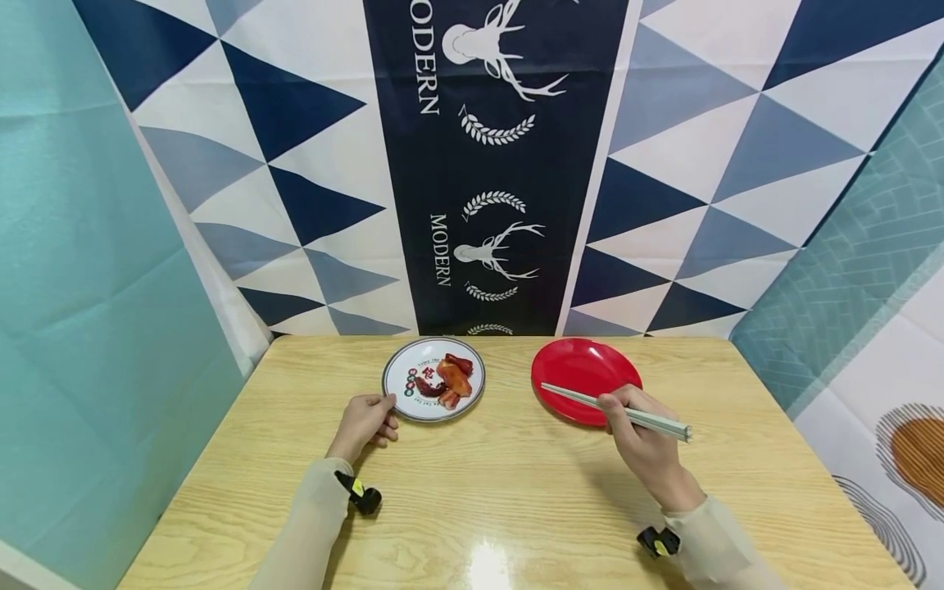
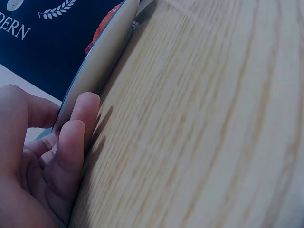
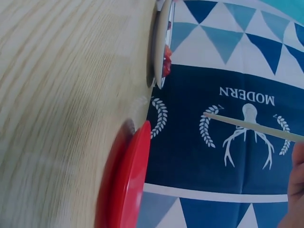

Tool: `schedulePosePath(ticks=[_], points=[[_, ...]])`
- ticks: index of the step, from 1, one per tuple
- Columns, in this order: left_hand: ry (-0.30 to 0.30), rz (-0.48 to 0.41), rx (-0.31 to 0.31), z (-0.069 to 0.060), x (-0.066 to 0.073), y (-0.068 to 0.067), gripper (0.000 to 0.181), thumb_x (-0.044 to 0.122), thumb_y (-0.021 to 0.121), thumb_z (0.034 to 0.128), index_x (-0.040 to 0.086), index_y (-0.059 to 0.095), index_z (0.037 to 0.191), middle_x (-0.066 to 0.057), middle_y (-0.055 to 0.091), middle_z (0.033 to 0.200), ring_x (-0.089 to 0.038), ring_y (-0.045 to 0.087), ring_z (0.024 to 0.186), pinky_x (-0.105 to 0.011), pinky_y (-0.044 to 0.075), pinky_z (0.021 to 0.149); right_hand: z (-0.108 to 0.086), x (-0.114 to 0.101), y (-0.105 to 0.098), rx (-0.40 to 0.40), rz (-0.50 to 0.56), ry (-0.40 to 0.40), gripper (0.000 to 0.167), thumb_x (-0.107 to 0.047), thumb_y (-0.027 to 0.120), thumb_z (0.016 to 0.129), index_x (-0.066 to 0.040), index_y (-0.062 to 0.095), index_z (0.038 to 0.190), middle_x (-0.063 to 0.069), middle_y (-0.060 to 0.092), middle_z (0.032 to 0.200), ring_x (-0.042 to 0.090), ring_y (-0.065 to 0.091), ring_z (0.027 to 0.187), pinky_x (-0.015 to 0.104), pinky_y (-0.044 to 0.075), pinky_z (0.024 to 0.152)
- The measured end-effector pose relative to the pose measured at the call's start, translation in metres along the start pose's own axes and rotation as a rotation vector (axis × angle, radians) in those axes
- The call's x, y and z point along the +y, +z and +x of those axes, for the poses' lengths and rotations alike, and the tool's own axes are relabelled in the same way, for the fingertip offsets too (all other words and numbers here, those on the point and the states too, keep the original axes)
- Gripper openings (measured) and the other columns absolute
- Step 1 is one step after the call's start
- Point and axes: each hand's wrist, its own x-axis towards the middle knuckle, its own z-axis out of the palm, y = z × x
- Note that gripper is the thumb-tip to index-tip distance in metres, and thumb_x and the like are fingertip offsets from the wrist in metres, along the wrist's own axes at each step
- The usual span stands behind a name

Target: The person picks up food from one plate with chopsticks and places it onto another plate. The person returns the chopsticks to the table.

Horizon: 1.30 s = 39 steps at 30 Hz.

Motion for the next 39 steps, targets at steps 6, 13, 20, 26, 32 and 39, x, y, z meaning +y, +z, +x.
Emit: schedulePosePath(ticks=[6,13,20,26,32,39], points=[[0.0,0.003,-0.004,0.0,-0.001,0.001,0.035,0.031,0.055,0.1061,0.0,0.07,0.101,-0.004,0.068,0.072,-0.012,0.067,0.055,-0.025,0.055,0.047,-0.001,-0.004,-0.006,0.007,0.007,-0.01,0.032,0.001,0.066,0.098,-0.005,0.056,0.067,-0.001,0.052,0.059,0.0,0.042,0.052,0.01,0.033,0.046],[0.005,0.004,-0.005,0.0,-0.001,0.0,0.036,0.032,0.055,0.1066,0.0,0.07,0.099,-0.005,0.068,0.073,-0.012,0.067,0.055,-0.025,0.055,0.048,-0.004,-0.002,-0.011,-0.016,-0.01,-0.019,0.027,-0.002,0.066,0.099,-0.005,0.061,0.072,-0.001,0.053,0.06,0.0,0.044,0.053,0.012,0.036,0.046],[0.013,-0.004,-0.009,0.001,-0.004,0.001,0.036,0.031,0.055,0.1065,0.0,0.07,0.097,-0.005,0.068,0.072,-0.013,0.067,0.055,-0.026,0.056,0.048,-0.008,0.003,-0.014,-0.07,-0.097,-0.055,0.028,-0.02,0.064,0.103,-0.005,0.068,0.08,-0.003,0.056,0.063,-0.003,0.045,0.059,0.009,0.038,0.05],[0.02,-0.007,-0.009,-0.001,-0.002,-0.001,0.036,0.031,0.055,0.1061,-0.001,0.069,0.096,-0.006,0.067,0.071,-0.014,0.067,0.054,-0.026,0.056,0.047,-0.01,0.003,-0.015,-0.114,-0.139,-0.092,0.037,-0.032,0.06,0.106,-0.003,0.072,0.084,-0.005,0.055,0.066,-0.003,0.045,0.063,0.009,0.038,0.052],[0.02,-0.004,-0.008,0.0,-0.001,0.0,0.035,0.031,0.056,0.1055,0.0,0.07,0.097,-0.005,0.068,0.071,-0.014,0.067,0.055,-0.026,0.056,0.048,-0.01,0.003,-0.012,-0.179,-0.18,-0.147,0.04,-0.038,0.058,0.105,-0.006,0.071,0.086,-0.005,0.06,0.071,-0.001,0.048,0.065,0.009,0.043,0.056],[0.008,0.002,-0.003,0.001,-0.001,0.0,0.035,0.031,0.056,0.1055,-0.001,0.069,0.096,-0.005,0.068,0.072,-0.013,0.067,0.055,-0.026,0.056,0.049,-0.011,0.003,-0.008,-0.278,-0.252,-0.174,0.037,-0.042,0.058,0.105,-0.01,0.074,0.093,-0.007,0.069,0.08,-0.001,0.055,0.069,0.008,0.053,0.069]])
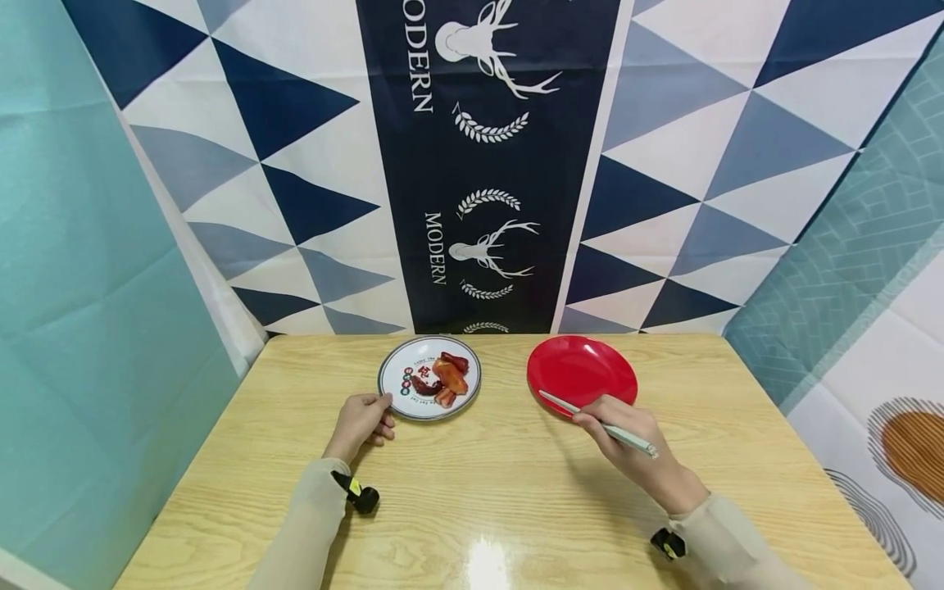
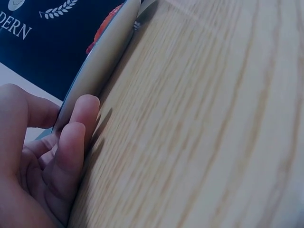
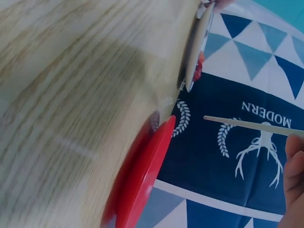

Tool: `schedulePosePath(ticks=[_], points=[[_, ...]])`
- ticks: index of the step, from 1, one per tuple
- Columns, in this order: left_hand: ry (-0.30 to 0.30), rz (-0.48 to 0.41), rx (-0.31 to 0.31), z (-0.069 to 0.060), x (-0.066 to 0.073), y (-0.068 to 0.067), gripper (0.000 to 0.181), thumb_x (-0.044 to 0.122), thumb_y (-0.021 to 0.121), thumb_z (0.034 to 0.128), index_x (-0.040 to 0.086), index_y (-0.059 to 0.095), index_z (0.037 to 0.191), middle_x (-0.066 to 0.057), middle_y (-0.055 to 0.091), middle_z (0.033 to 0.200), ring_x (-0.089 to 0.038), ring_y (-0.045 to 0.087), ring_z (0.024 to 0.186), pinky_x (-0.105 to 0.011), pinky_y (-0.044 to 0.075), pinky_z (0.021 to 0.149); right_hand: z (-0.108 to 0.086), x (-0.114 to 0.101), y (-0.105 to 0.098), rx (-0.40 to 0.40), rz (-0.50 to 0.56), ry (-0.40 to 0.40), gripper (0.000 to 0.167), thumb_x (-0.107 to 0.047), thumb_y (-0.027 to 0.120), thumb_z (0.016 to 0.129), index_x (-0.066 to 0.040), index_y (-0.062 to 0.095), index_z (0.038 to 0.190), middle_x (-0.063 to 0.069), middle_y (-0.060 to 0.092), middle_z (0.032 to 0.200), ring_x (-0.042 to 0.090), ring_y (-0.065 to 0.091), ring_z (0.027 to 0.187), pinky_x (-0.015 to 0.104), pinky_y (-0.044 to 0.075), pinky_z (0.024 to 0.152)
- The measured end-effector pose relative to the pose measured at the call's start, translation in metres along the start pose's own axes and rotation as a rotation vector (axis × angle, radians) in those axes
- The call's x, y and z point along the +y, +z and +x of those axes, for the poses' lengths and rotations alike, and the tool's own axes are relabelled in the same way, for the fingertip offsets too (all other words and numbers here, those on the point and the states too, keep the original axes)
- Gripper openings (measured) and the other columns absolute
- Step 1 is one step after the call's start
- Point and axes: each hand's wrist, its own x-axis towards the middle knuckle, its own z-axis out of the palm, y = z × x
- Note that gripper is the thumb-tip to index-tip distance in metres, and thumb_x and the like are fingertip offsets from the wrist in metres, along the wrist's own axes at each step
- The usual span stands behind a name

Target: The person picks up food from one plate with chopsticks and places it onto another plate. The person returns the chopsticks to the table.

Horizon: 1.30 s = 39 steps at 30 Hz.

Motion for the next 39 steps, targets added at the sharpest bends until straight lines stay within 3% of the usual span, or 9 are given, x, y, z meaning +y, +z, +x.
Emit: schedulePosePath(ticks=[7,12,19,25,29,36,39], points=[[0.001,0.001,0.004,0.001,0.0,0.0,0.035,0.032,0.056,0.1054,0.0,0.069,0.096,-0.005,0.068,0.072,-0.013,0.067,0.056,-0.026,0.056,0.049,0.0,-0.002,0.005,-0.03,-0.045,-0.061,0.036,-0.043,0.058,0.104,-0.015,0.077,0.092,-0.008,0.069,0.084,0.002,0.06,0.072,0.01,0.056,0.079],[-0.012,-0.009,-0.004,0.0,-0.001,0.0,0.035,0.031,0.056,0.1056,0.0,0.069,0.097,-0.005,0.068,0.072,-0.013,0.067,0.056,-0.026,0.056,0.049,-0.001,-0.003,0.01,-0.061,-0.014,-0.093,0.034,-0.042,0.06,0.103,-0.014,0.077,0.094,-0.008,0.068,0.086,0.001,0.059,0.072,0.011,0.057,0.078],[0.003,-0.005,0.005,0.003,0.0,-0.001,0.036,0.032,0.055,0.1054,0.0,0.069,0.097,-0.005,0.068,0.073,-0.013,0.067,0.056,-0.026,0.057,0.05,-0.005,-0.002,0.017,-0.095,-0.051,-0.098,0.036,-0.046,0.058,0.104,-0.016,0.076,0.094,-0.009,0.066,0.089,0.0,0.059,0.072,0.012,0.058,0.078],[-0.002,0.001,0.003,0.003,0.0,-0.003,0.036,0.031,0.055,0.1057,-0.002,0.069,0.103,-0.005,0.068,0.072,-0.013,0.067,0.055,-0.027,0.057,0.05,-0.011,-0.004,0.02,-0.151,0.018,-0.096,0.03,-0.043,0.062,0.102,-0.017,0.077,0.102,-0.008,0.066,0.096,0.0,0.061,0.081,0.01,0.055,0.083],[0.001,-0.001,0.001,0.002,0.001,-0.002,0.036,0.032,0.055,0.1055,-0.001,0.07,0.103,-0.005,0.068,0.073,-0.013,0.067,0.056,-0.026,0.057,0.05,-0.013,-0.005,0.02,-0.24,0.073,-0.05,0.021,-0.035,0.074,0.094,-0.022,0.076,0.11,-0.008,0.063,0.101,0.0,0.061,0.085,0.009,0.053,0.085],[0.001,-0.005,-0.002,0.002,0.0,0.0,0.035,0.031,0.055,0.1054,-0.001,0.069,0.099,-0.005,0.068,0.072,-0.013,0.067,0.055,-0.026,0.056,0.049,-0.015,-0.007,0.023,-0.347,0.109,-0.005,0.048,-0.013,0.093,0.073,-0.026,0.075,0.116,-0.01,0.061,0.104,-0.002,0.06,0.086,0.008,0.052,0.083],[-0.002,-0.007,-0.005,0.001,-0.002,-0.001,0.035,0.031,0.055,0.1054,0.0,0.069,0.097,-0.005,0.068,0.072,-0.013,0.067,0.056,-0.026,0.056,0.049,-0.016,-0.009,0.024,-0.383,0.106,0.028,0.05,-0.012,0.094,0.071,-0.026,0.075,0.115,-0.01,0.061,0.103,0.0,0.06,0.087,0.008,0.052,0.083]])
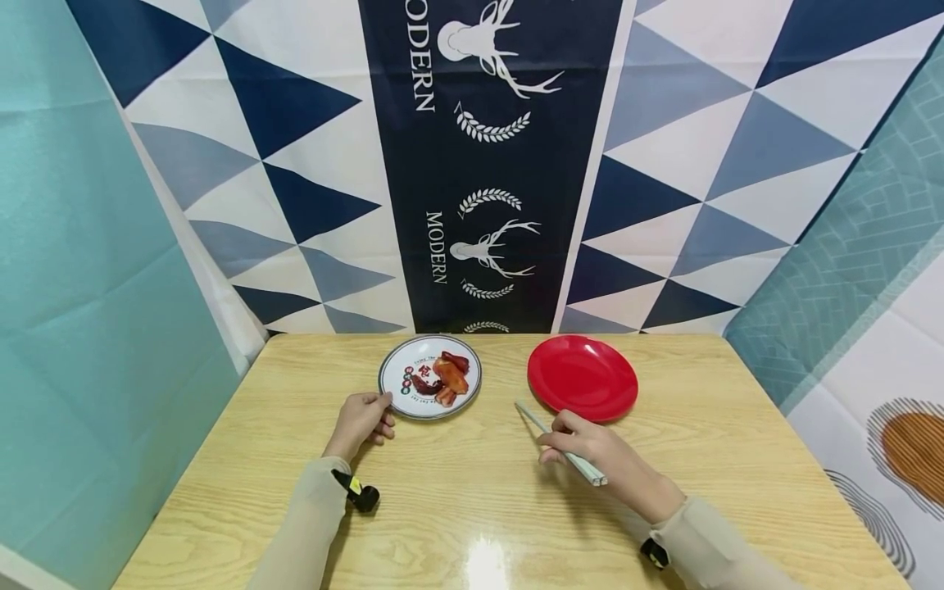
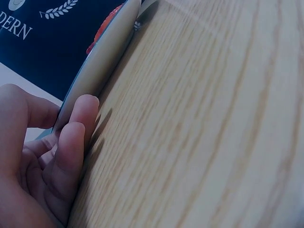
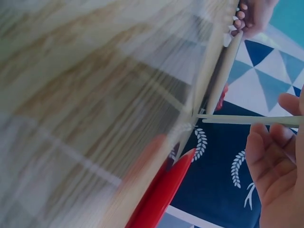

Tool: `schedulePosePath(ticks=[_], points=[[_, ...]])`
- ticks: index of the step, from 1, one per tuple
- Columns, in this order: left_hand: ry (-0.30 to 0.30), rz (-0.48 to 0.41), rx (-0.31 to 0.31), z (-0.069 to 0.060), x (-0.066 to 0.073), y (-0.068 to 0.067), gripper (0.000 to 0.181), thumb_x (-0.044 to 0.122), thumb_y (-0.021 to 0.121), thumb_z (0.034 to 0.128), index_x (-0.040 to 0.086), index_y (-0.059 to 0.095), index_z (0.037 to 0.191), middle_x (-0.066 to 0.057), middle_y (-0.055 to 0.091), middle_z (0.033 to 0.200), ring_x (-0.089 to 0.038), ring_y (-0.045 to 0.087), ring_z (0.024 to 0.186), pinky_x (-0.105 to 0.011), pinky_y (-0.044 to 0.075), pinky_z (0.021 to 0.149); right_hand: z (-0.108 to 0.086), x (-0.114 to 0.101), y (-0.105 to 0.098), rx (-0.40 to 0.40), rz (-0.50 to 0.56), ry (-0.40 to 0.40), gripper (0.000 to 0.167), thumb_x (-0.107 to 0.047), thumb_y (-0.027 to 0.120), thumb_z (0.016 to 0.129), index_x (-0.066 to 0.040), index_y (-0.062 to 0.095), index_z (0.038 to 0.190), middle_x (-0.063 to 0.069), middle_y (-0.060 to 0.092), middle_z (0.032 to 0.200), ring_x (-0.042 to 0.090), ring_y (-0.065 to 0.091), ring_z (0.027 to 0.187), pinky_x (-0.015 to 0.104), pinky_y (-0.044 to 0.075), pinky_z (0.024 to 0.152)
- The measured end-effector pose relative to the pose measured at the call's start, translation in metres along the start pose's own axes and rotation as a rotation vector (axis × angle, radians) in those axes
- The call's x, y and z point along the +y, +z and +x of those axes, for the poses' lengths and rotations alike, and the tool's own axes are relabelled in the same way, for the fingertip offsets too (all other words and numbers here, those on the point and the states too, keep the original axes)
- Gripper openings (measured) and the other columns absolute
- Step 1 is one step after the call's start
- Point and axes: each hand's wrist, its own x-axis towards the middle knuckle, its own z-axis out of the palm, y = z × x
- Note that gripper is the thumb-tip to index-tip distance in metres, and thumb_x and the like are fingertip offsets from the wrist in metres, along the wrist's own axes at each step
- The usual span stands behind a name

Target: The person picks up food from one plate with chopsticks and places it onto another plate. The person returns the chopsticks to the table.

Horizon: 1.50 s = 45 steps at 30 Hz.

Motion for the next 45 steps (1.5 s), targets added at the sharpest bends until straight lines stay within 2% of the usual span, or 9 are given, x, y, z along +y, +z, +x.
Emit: schedulePosePath(ticks=[5,12,19,27,32,45], points=[[0.007,0.0,0.008,-0.002,-0.001,0.001,0.035,0.031,0.056,0.1054,0.0,0.069,0.096,-0.005,0.068,0.072,-0.013,0.067,0.055,-0.026,0.056,0.049,0.0,-0.002,0.001,-0.044,-0.008,0.025,0.045,-0.017,0.092,0.075,-0.027,0.074,0.115,-0.01,0.059,0.102,0.0,0.057,0.088,0.007,0.051,0.081],[0.018,0.005,0.011,-0.003,-0.001,0.002,0.035,0.031,0.056,0.1052,-0.001,0.069,0.099,-0.005,0.068,0.072,-0.013,0.067,0.056,-0.026,0.057,0.049,0.005,-0.006,0.005,-0.063,-0.042,0.0,0.035,-0.016,0.092,0.076,-0.022,0.076,0.107,-0.009,0.055,0.096,-0.001,0.053,0.083,0.005,0.046,0.072],[0.009,-0.003,0.017,-0.005,-0.003,0.003,0.035,0.031,0.056,0.1052,0.0,0.069,0.098,-0.005,0.068,0.072,-0.013,0.067,0.055,-0.026,0.056,0.049,0.006,-0.007,0.009,-0.137,-0.077,-0.017,0.027,-0.012,0.086,0.083,-0.024,0.077,0.105,-0.011,0.055,0.093,-0.001,0.05,0.08,0.005,0.042,0.067],[0.01,-0.001,0.014,-0.005,-0.004,0.002,0.035,0.031,0.056,0.1058,0.0,0.069,0.097,-0.005,0.068,0.072,-0.013,0.067,0.056,-0.026,0.056,0.049,0.006,-0.012,0.019,-0.219,-0.107,-0.078,0.024,-0.011,0.088,0.081,-0.02,0.079,0.101,-0.005,0.061,0.094,0.005,0.055,0.081,0.011,0.051,0.073],[0.014,0.0,0.019,-0.005,-0.004,0.003,0.035,0.031,0.056,0.1056,0.0,0.069,0.096,-0.005,0.068,0.071,-0.013,0.067,0.055,-0.026,0.055,0.048,0.002,-0.013,0.023,-0.259,-0.122,-0.119,0.024,-0.008,0.087,0.079,-0.022,0.079,0.098,-0.006,0.059,0.09,0.004,0.054,0.079,0.011,0.05,0.073],[0.011,0.011,0.021,-0.005,-0.003,0.003,0.035,0.032,0.056,0.1055,0.001,0.068,0.093,-0.005,0.068,0.072,-0.013,0.067,0.055,-0.025,0.055,0.048,0.001,-0.016,0.027,-0.288,-0.131,-0.105,0.023,-0.01,0.086,0.08,-0.025,0.078,0.097,-0.009,0.057,0.088,0.003,0.05,0.077,0.011,0.046,0.07]])
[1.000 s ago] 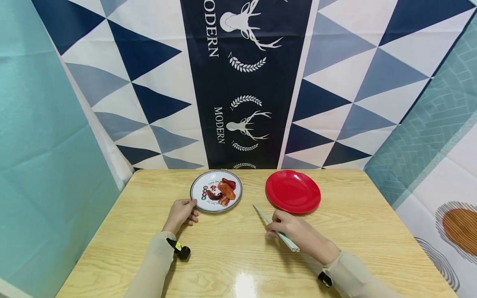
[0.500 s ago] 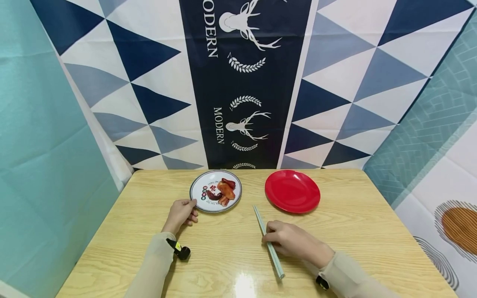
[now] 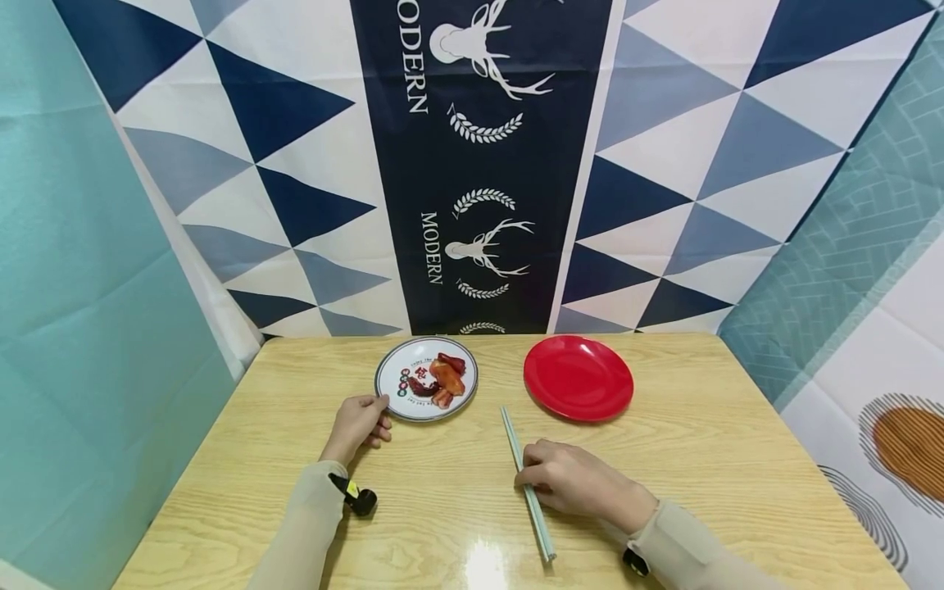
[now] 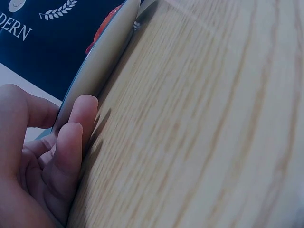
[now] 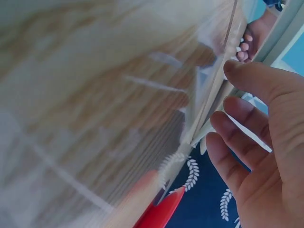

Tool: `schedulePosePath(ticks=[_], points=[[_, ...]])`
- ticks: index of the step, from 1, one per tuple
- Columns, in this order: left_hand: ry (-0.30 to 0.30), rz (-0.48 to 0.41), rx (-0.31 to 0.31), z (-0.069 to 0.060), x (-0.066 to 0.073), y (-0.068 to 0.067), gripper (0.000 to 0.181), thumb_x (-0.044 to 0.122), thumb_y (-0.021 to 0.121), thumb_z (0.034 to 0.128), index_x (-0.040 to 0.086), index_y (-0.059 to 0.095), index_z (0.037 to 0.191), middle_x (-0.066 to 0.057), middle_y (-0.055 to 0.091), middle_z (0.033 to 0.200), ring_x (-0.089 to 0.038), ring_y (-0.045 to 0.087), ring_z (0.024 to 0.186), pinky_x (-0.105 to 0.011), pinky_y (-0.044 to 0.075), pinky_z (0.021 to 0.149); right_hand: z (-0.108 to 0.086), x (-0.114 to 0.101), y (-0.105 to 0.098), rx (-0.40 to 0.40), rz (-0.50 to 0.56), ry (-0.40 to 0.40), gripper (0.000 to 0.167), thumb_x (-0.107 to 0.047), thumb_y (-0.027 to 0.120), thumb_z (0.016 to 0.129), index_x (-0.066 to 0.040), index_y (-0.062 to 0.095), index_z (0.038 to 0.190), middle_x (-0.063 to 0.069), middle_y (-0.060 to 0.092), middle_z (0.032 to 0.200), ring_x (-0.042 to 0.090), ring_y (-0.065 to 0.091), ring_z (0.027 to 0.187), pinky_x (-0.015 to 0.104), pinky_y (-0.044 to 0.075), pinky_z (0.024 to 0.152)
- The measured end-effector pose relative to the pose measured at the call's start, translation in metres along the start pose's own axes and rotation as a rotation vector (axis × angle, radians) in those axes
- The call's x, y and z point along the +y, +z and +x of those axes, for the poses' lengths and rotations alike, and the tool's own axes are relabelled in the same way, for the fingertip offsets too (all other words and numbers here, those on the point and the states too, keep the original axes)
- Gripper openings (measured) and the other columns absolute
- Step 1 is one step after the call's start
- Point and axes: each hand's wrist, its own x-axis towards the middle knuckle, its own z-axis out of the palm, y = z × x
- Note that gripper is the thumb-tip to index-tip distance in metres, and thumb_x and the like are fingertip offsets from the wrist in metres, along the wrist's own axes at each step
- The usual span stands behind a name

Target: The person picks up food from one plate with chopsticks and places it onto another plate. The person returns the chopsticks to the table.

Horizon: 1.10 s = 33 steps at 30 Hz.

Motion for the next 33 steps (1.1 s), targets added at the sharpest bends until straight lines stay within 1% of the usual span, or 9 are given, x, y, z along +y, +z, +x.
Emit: schedulePosePath(ticks=[5,10,16,19,27,33], points=[[0.002,-0.003,-0.001,0.0,-0.001,0.0,0.035,0.032,0.056,0.1053,0.001,0.068,0.093,-0.004,0.068,0.071,-0.013,0.066,0.055,-0.025,0.055,0.048,0.0,-0.001,0.0,0.003,-0.008,-0.002,0.023,-0.011,0.086,0.081,-0.025,0.078,0.097,-0.009,0.058,0.089,0.003,0.052,0.079,0.014,0.05,0.072],[0.001,-0.009,-0.005,0.0,-0.001,0.0,0.035,0.031,0.056,0.1052,0.0,0.068,0.093,-0.004,0.068,0.071,-0.012,0.066,0.054,-0.025,0.055,0.047,0.002,-0.003,0.0,-0.014,0.002,-0.007,0.022,-0.012,0.087,0.081,-0.025,0.078,0.095,-0.009,0.058,0.087,0.004,0.051,0.077,0.014,0.049,0.071],[0.0,-0.007,-0.006,-0.001,-0.001,0.0,0.036,0.031,0.056,0.1056,0.0,0.069,0.096,-0.005,0.068,0.072,-0.012,0.066,0.055,-0.025,0.055,0.048,0.006,-0.005,0.001,-0.005,-0.019,-0.066,0.022,-0.01,0.086,0.08,-0.025,0.079,0.094,-0.01,0.058,0.083,0.004,0.051,0.075,0.012,0.047,0.068],[0.0,-0.008,-0.005,0.0,-0.001,0.0,0.036,0.032,0.056,0.1056,0.0,0.069,0.097,-0.005,0.068,0.072,-0.012,0.066,0.055,-0.025,0.055,0.048,0.007,-0.006,0.001,-0.007,-0.032,-0.079,0.021,-0.011,0.085,0.081,-0.026,0.08,0.094,-0.01,0.058,0.083,0.005,0.052,0.075,0.012,0.047,0.068],[0.001,-0.004,-0.007,0.0,-0.002,0.0,0.036,0.032,0.056,0.1055,0.0,0.069,0.097,-0.005,0.068,0.072,-0.013,0.066,0.055,-0.025,0.055,0.048,0.007,-0.009,-0.001,-0.045,0.015,-0.058,0.019,-0.01,0.083,0.083,-0.023,0.08,0.097,-0.01,0.065,0.086,0.005,0.056,0.078,0.013,0.049,0.07],[-0.006,-0.001,-0.003,0.0,-0.001,0.0,0.036,0.032,0.056,0.1056,0.0,0.07,0.098,-0.005,0.068,0.073,-0.013,0.066,0.056,-0.025,0.055,0.048,0.007,-0.011,-0.002,-0.06,0.043,-0.015,0.016,-0.01,0.077,0.084,-0.021,0.078,0.095,-0.01,0.062,0.083,0.002,0.053,0.074,0.013,0.047,0.066]])
